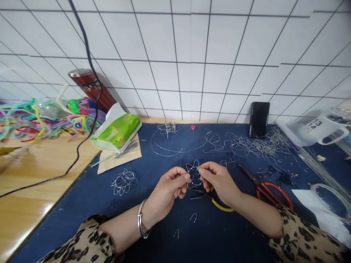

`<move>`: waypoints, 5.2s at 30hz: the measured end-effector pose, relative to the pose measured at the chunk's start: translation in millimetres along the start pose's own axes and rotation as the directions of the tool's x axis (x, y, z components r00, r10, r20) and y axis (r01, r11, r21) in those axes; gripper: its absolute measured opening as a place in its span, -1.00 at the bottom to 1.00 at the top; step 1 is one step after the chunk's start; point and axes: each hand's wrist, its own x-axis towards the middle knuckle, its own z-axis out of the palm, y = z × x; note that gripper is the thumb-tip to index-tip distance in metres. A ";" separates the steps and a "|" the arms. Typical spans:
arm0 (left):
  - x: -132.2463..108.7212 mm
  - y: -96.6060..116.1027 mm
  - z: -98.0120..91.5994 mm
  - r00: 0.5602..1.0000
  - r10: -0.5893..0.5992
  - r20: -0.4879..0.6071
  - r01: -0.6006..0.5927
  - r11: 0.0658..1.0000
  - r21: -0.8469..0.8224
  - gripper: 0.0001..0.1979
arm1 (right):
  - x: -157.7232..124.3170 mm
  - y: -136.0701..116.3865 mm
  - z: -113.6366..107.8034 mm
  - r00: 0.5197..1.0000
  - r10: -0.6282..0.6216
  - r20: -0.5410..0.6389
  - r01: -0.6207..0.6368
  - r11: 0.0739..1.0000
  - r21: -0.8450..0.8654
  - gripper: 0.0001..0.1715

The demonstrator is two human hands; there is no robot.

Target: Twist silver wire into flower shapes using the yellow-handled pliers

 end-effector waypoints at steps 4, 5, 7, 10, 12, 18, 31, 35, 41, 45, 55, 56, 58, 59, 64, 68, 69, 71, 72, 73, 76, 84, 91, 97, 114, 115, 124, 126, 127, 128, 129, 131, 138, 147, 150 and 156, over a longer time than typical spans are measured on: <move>1.2 -0.8 -0.6 0.998 0.053 -0.030 -0.053 0.999 0.002 -0.84 | -1.0 -1.1 0.7 0.999 0.003 0.036 -0.002 1.000 -0.017 -0.70; 1.3 -0.8 -0.7 0.997 0.063 -0.039 -0.063 0.998 0.005 -0.83 | -1.4 -1.5 0.9 0.999 0.001 0.043 0.001 1.000 -0.027 -0.70; 1.2 -0.7 -1.1 0.996 0.068 -0.055 -0.067 0.998 0.022 -0.82 | -2.5 -2.9 1.4 0.999 0.000 0.051 0.003 0.999 -0.053 -0.69; 0.7 0.1 -2.3 0.995 0.068 -0.077 -0.063 0.996 0.069 -0.83 | -4.4 -5.3 1.7 0.998 -0.004 0.057 0.009 0.996 -0.085 -0.67; 0.2 0.9 -3.3 0.993 0.076 -0.092 -0.067 0.993 0.100 -0.83 | -5.5 -6.3 1.3 0.998 -0.017 0.065 0.024 0.994 -0.107 -0.67; -1.1 2.1 -5.4 0.995 0.055 -0.085 -0.042 0.988 0.151 -0.84 | -5.6 -2.5 -0.9 0.992 -0.080 0.097 0.096 0.979 -0.178 -0.69; -4.5 5.0 -4.3 0.995 0.081 -0.057 -0.071 0.984 0.166 -0.85 | -11.2 -3.6 5.8 0.986 -0.116 0.116 0.145 0.948 -0.282 -0.69; -8.1 4.1 -2.7 0.995 0.078 -0.055 -0.067 0.982 0.176 -0.85 | -11.8 -1.0 7.9 0.991 -0.123 0.053 0.134 0.926 -0.354 -0.79; -11.9 4.0 0.3 0.990 0.117 -0.077 -0.095 0.965 0.243 -0.84 | -12.4 0.1 8.0 0.989 -0.127 0.072 0.144 0.925 -0.352 -0.74; -13.6 11.3 -4.4 0.990 0.123 -0.074 -0.104 0.971 0.214 -0.85 | -16.6 -5.5 9.1 0.985 -0.122 0.125 0.155 0.941 -0.302 -0.73; -14.3 25.7 -46.4 0.978 0.096 -0.188 -0.102 0.995 -0.019 -0.86 | -1.8 -7.6 0.1 0.922 -0.361 0.142 0.357 0.647 -0.674 -0.89; -12.6 25.4 -49.1 0.979 0.092 -0.184 -0.102 0.994 -0.042 -0.86 | 1.1 -6.8 0.4 0.911 -0.372 0.178 0.381 0.594 -0.708 -0.89; -9.1 25.0 -52.7 0.981 0.090 -0.174 -0.104 0.992 -0.072 -0.87 | 6.7 -5.3 2.4 0.894 -0.374 0.245 0.416 0.494 -0.763 -0.88; -7.6 25.0 -54.0 0.982 0.089 -0.166 -0.103 0.992 -0.079 -0.87 | 9.5 -4.4 4.0 0.889 -0.367 0.272 0.425 0.446 -0.788 -0.87; -5.3 23.0 -58.8 0.990 0.094 -0.105 -0.099 0.994 -0.049 -0.90 | 23.0 3.2 14.0 0.890 -0.324 0.321 0.420 0.309 -0.853 -0.89; -6.4 19.3 -61.3 0.991 0.108 -0.082 -0.109 0.994 -0.006 -0.92 | 30.4 8.9 20.4 0.898 -0.315 0.308 0.395 0.265 -0.880 -0.87; -6.6 18.8 -61.4 0.990 0.111 -0.084 -0.112 0.994 -0.002 -0.91 | 31.6 9.6 21.8 0.900 -0.312 0.304 0.387 0.254 -0.886 -0.87; -7.2 18.3 -61.1 0.989 0.114 -0.091 -0.114 0.993 0.006 -0.90 | 33.0 10.0 24.9 0.905 -0.305 0.297 0.373 0.230 -0.899 -0.88; -7.6 18.2 -60.7 0.989 0.115 -0.094 -0.114 0.993 0.010 -0.89 | 33.2 9.9 26.6 0.907 -0.300 0.296 0.368 0.219 -0.904 -0.90; -8.0 18.2 -60.2 0.989 0.115 -0.093 -0.114 0.993 0.016 -0.89 | 32.9 9.6 28.4 0.909 -0.297 0.294 0.362 0.208 -0.909 -0.92; -9.0 17.9 -58.9 0.989 0.118 -0.087 -0.117 0.993 0.016 -0.88 | 29.9 9.2 33.7 0.913 -0.287 0.291 0.352 0.187 -0.917 -0.93; -10.2 14.3 -56.8 0.989 0.127 -0.080 -0.128 0.992 -0.009 -0.87 | 23.6 12.1 33.8 0.920 -0.332 0.210 0.320 0.322 -0.891 -0.91; -6.7 9.2 -59.6 0.981 0.146 -0.131 -0.149 0.989 -0.015 -0.89 | 8.2 12.9 21.5 0.910 -0.411 0.046 0.303 0.587 -0.751 -0.88; -7.7 7.0 -60.4 0.980 0.129 -0.151 -0.137 0.990 -0.045 -0.91 | 0.1 9.5 24.5 0.906 -0.419 -0.062 0.294 0.729 -0.618 -0.85; -9.0 11.1 -48.8 0.991 0.109 -0.080 -0.121 0.980 -0.160 -0.91 | -2.4 -12.4 29.0 0.971 -0.228 -0.073 0.205 0.948 -0.242 -0.74; -8.8 11.5 -47.1 0.992 0.102 -0.075 -0.113 0.980 -0.162 -0.91 | -4.7 -14.9 29.8 0.975 -0.214 -0.061 0.195 0.954 -0.230 -0.75; -5.6 6.4 -14.6 0.999 0.037 -0.001 -0.037 0.990 -0.140 -0.85 | -21.3 -16.3 11.8 0.993 -0.119 0.021 0.120 0.980 -0.160 -0.79; -2.5 4.9 -7.5 0.999 0.032 0.006 -0.031 0.995 -0.092 -0.83 | -20.9 -14.1 5.2 0.991 -0.135 0.001 0.133 0.977 -0.166 -0.82; -0.6 4.2 -4.7 0.999 0.035 0.003 -0.035 0.998 -0.061 -0.82 | -20.5 -13.3 2.4 0.990 -0.144 -0.009 0.140 0.976 -0.165 -0.83; 1.4 3.6 -2.4 0.999 0.042 0.002 -0.042 0.999 -0.030 -0.81 | -20.0 -12.8 0.0 0.988 -0.153 -0.020 0.148 0.976 -0.162 -0.84; 3.4 3.0 -0.9 0.999 0.053 0.002 -0.053 0.999 -0.001 -0.82 | -19.4 -12.4 -2.0 0.986 -0.163 -0.029 0.156 0.975 -0.161 -0.85; 6.4 1.8 0.3 0.997 0.071 0.009 -0.071 0.997 0.044 -0.83 | -17.9 -12.2 -4.4 0.983 -0.176 -0.045 0.167 0.973 -0.160 -0.87; 7.2 4.8 -8.3 0.996 0.092 -0.005 -0.089 0.981 0.171 -0.75 | -11.5 -11.7 -2.5 0.987 -0.163 -0.008 0.156 0.954 -0.256 -0.90; 6.2 9.1 -12.2 0.996 0.062 -0.060 -0.054 0.991 0.124 -0.88 | -13.4 4.0 -2.6 0.979 -0.155 -0.134 0.133 0.978 -0.159 -0.82; 5.6 7.8 -11.7 0.994 0.077 -0.081 -0.069 0.992 0.101 -0.87 | -16.4 3.2 -1.4 0.968 -0.189 -0.165 0.157 0.969 -0.189 -0.81; 2.9 5.3 -9.2 0.991 0.082 -0.109 -0.072 0.993 0.088 -0.84 | -20.7 -2.3 5.4 0.975 -0.208 -0.071 0.185 0.951 -0.248 -0.88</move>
